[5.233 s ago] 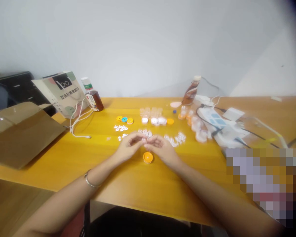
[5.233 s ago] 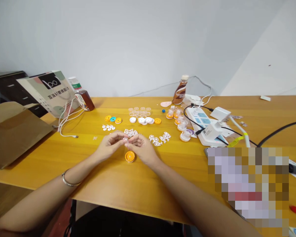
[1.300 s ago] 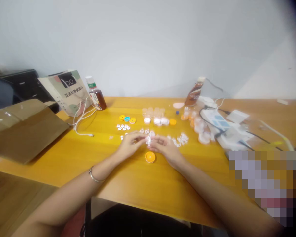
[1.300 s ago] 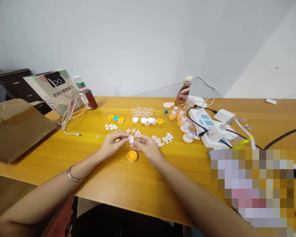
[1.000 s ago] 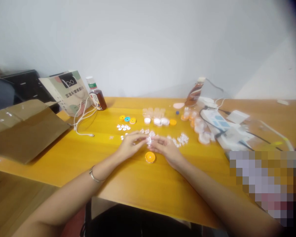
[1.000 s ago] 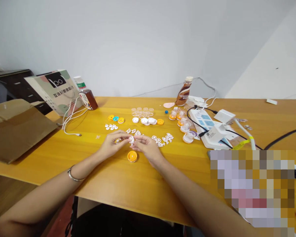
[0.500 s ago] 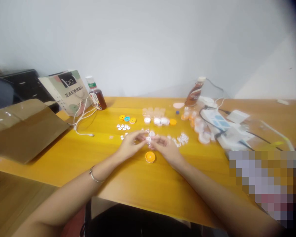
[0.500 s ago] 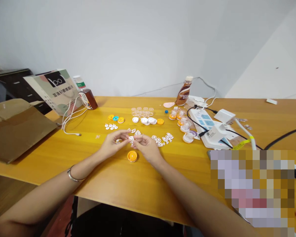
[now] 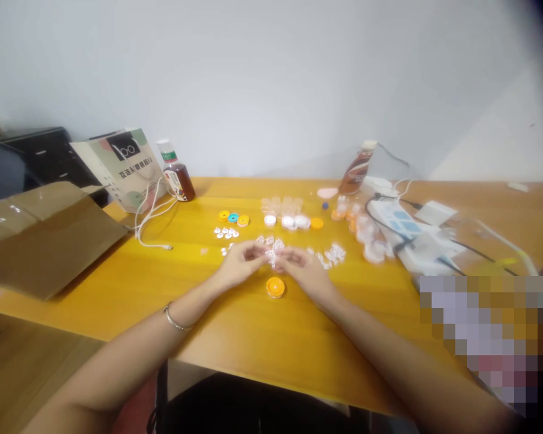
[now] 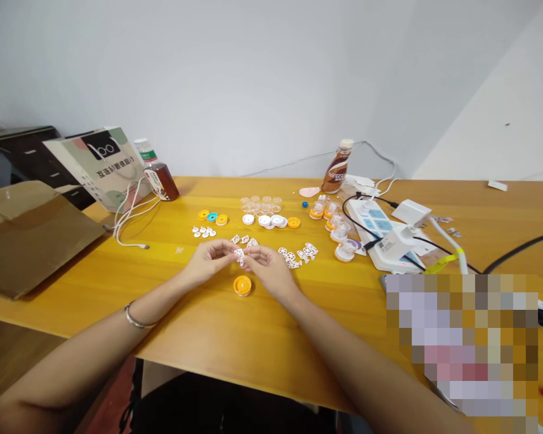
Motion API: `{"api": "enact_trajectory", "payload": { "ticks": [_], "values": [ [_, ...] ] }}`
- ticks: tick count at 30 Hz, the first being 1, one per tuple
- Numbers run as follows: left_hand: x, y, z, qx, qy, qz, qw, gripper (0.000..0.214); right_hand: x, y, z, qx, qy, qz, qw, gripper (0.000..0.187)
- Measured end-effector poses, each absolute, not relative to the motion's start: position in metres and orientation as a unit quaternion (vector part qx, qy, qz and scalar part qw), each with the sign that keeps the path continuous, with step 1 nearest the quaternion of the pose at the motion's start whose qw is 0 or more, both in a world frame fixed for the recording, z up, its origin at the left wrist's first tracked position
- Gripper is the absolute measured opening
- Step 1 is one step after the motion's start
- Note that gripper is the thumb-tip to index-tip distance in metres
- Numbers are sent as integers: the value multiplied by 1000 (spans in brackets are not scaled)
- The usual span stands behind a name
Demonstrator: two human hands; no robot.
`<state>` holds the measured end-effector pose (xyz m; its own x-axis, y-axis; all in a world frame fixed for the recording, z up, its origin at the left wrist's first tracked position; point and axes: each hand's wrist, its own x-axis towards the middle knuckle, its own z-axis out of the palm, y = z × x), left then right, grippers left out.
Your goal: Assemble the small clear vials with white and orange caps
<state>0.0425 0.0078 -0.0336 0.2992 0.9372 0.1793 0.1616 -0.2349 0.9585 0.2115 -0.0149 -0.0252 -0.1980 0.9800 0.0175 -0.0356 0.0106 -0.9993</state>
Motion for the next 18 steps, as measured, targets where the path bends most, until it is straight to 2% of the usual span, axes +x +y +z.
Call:
{"api": "enact_trajectory", "payload": {
  "ticks": [3,6,8,11,18],
  "values": [
    [38,9,-30,650,426,441,449,24,220,-18,-18,-445,-652,467,399,33],
    [35,8,-26,647,431,447,442,23,227,-21,-13,-412,-791,366,267,56],
    [34,6,-24,665,420,440,432,21,229,-21,-13,-388,-835,325,215,47],
    [34,1,-23,726,380,407,403,17,227,-17,-20,-387,-848,295,207,27],
    [38,-7,-22,822,321,348,317,12,225,-8,-33,-399,-836,271,260,34]
  ]
}}
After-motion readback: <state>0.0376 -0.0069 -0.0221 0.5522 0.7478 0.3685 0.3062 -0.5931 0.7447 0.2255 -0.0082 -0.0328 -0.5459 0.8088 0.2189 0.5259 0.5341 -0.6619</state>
